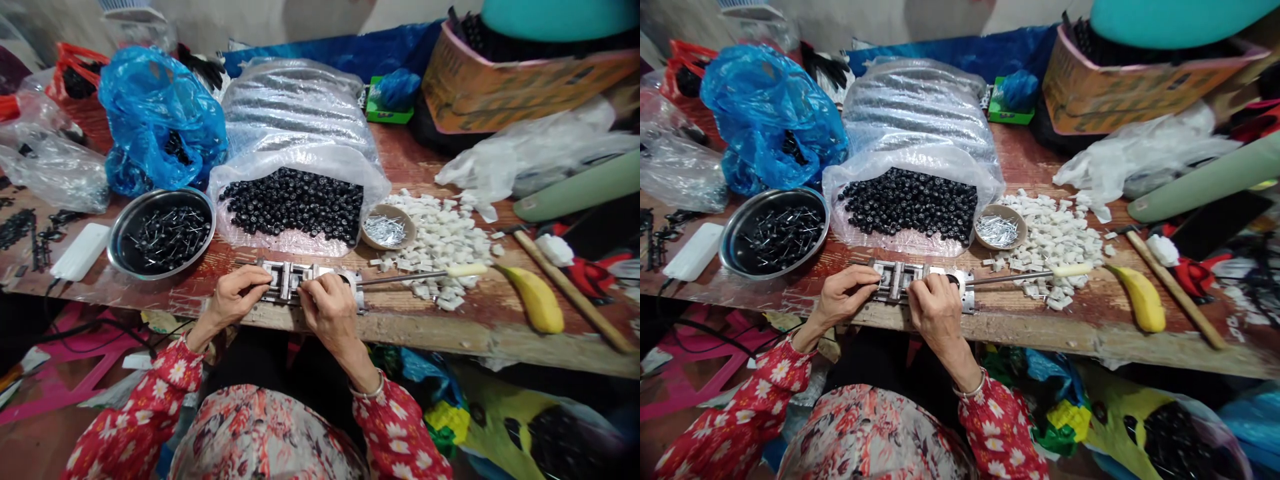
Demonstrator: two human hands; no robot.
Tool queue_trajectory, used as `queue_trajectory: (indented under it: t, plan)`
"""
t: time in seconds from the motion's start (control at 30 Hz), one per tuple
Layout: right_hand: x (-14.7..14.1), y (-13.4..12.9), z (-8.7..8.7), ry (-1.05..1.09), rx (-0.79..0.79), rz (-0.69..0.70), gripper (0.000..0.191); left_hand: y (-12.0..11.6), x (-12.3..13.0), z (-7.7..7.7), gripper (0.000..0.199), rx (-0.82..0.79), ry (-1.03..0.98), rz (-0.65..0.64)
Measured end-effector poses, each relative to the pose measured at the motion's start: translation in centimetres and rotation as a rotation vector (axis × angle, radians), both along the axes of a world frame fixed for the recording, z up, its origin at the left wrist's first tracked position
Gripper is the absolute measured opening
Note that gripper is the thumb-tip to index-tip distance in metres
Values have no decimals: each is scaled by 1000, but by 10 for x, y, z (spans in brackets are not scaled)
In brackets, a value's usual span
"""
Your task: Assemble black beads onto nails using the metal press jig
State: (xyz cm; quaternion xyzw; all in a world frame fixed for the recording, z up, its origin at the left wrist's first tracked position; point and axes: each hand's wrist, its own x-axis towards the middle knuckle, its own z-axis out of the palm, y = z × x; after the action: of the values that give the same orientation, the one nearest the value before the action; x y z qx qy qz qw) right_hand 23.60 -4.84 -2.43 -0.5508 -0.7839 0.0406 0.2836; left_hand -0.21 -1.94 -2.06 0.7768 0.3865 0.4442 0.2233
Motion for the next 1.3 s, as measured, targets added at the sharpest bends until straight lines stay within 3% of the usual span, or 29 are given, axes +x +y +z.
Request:
queue_trajectory:
  t: [0.2,0.53,0.73,1.07,1.2,1.3]
  plan:
    - [0,-1,-1,39,-5,-5,27,0,0,-2,10,-9,10,-18]
    - [-5,-2,-3,-19,-2,-38,18,-8,9,1,8,-32,313,138]
    - [-14,-4,-7,-114,39,-93,16,-9,22,4,9,-34,354,221]
    - [-26,-1,-5,-45,11,-181,11,-8,10,13,9,-114,305,115]
    - [-13,1,5,58,-81,-65,11,1,1,21,8,-124,248,31]
    - [3,13,19,212,-193,80,12,19,-1,27,10,-94,173,75]
